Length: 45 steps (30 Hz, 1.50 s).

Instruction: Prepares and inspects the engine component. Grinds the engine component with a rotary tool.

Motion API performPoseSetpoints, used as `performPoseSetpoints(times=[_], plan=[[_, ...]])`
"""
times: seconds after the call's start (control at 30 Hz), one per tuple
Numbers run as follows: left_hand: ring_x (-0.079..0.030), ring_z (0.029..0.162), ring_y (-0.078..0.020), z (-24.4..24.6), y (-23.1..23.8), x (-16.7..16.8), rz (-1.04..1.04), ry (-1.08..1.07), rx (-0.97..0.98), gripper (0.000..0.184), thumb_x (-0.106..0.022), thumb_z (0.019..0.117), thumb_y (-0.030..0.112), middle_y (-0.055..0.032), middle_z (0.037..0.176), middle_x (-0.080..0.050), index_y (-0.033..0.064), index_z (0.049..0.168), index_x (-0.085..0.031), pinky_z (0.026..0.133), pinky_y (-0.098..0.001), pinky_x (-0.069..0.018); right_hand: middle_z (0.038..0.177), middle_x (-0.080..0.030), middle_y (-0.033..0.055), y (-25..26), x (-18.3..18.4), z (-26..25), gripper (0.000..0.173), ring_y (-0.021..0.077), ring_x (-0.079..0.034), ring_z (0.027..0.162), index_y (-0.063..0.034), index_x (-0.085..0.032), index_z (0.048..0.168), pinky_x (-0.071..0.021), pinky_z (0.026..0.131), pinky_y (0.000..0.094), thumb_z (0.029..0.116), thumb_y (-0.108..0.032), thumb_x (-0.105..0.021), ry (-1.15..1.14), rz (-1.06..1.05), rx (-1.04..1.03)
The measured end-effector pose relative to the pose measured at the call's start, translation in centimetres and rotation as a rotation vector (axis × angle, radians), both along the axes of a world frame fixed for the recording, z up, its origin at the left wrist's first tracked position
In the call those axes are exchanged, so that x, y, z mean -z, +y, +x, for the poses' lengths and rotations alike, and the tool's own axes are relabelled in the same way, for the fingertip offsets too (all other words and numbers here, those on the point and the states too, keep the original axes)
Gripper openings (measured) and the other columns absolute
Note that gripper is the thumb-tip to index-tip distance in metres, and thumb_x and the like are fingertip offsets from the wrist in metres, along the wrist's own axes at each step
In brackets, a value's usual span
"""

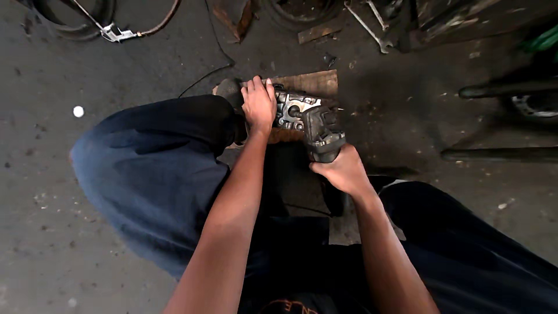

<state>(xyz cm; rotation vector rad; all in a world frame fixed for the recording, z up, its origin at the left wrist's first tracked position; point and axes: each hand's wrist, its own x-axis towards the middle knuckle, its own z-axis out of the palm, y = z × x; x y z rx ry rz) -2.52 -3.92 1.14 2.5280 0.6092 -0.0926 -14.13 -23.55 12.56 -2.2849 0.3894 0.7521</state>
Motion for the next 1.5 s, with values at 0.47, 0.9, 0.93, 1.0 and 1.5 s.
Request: performPoseSetpoints(times=[0.47,0.9,0.93,1.0,1.5], plan=[[-0.059,0.127,-0.0369,-0.9,0.0,0.2,0.012,-0.016,-0.007,0.047,-0.040,0.1088,0.040,-0.0150,0.134,-0.063,0.0059,0.133,-0.060,0.088,-0.0554,-0.0549,0.095,-0.069,0.0047,-0.5,-0.7,-0.1,0.058,0.0159,-0.069,0.088,-0.0110,-0.065,0.113,-0.0575,0.078,0.0443,0.0639,-0.032,-0.087,0.057,0.040,0.000],[-0.062,0.122,-0.0376,-1.8,-0.1,0.8,0.042,-0.051,0.000,0.049,-0.040,0.1091,0.038,-0.0197,0.129,-0.064,0.0012,0.133,-0.060,0.093,-0.0545,-0.0539,0.099,-0.071,0.0014,-2.7,-0.3,-1.2,0.063,0.0094,-0.069,0.093,-0.0092,-0.065,0.116,-0.0587,0.083,0.0367,0.0607,-0.033,-0.086,-0.014,0.130,-0.029],[-0.062,0.121,-0.0377,-1.9,-0.1,0.8,0.046,-0.058,-0.003,0.048,-0.040,0.1092,0.038,-0.0198,0.129,-0.064,0.0009,0.133,-0.060,0.092,-0.0547,-0.0540,0.099,-0.072,0.0012,-2.7,-0.2,-1.4,0.064,0.0091,-0.069,0.093,-0.0095,-0.065,0.116,-0.0587,0.084,0.0369,0.0608,-0.033,-0.086,-0.013,0.127,-0.034],[-0.062,0.121,-0.0376,-2.1,-0.1,0.9,0.045,-0.070,-0.013,0.048,-0.040,0.1090,0.038,-0.0201,0.127,-0.064,0.0006,0.131,-0.061,0.092,-0.0553,-0.0537,0.099,-0.072,0.0020,-2.7,0.0,-1.6,0.064,0.0114,-0.069,0.093,-0.0097,-0.065,0.116,-0.0588,0.083,0.0403,0.0605,-0.035,-0.085,-0.007,0.107,-0.036],[-0.062,0.121,-0.0370,-2.0,-0.3,0.8,0.033,-0.085,-0.009,0.049,-0.038,0.1098,0.038,-0.0205,0.129,-0.064,0.0004,0.133,-0.059,0.094,-0.0552,-0.0527,0.099,-0.072,0.0009,-2.6,1.1,-1.9,0.062,0.0083,-0.069,0.093,-0.0105,-0.065,0.115,-0.0590,0.084,0.0361,0.0617,-0.034,-0.086,-0.014,0.195,0.011]])
